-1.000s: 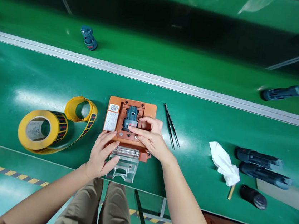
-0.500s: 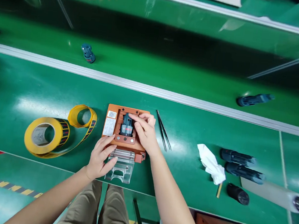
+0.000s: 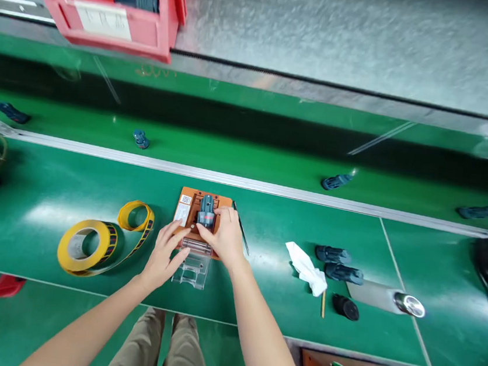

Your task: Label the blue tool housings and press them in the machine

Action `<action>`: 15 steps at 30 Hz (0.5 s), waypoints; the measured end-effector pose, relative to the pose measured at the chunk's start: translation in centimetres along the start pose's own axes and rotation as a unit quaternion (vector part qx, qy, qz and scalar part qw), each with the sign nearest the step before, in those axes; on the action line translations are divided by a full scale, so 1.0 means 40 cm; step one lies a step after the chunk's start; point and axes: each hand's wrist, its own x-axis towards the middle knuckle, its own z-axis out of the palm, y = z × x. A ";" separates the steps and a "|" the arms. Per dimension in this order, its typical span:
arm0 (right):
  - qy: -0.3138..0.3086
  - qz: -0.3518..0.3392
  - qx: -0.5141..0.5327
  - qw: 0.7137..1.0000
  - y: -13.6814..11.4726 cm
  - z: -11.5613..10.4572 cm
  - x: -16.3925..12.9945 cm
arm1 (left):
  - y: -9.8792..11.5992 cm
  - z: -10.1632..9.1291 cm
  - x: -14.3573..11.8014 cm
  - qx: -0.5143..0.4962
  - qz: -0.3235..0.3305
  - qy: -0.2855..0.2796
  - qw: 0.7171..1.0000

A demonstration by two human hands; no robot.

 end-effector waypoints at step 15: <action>-0.094 0.112 0.437 0.887 -0.243 -0.338 -0.259 | 0.518 -0.193 0.086 -0.429 -0.127 -0.011 0.894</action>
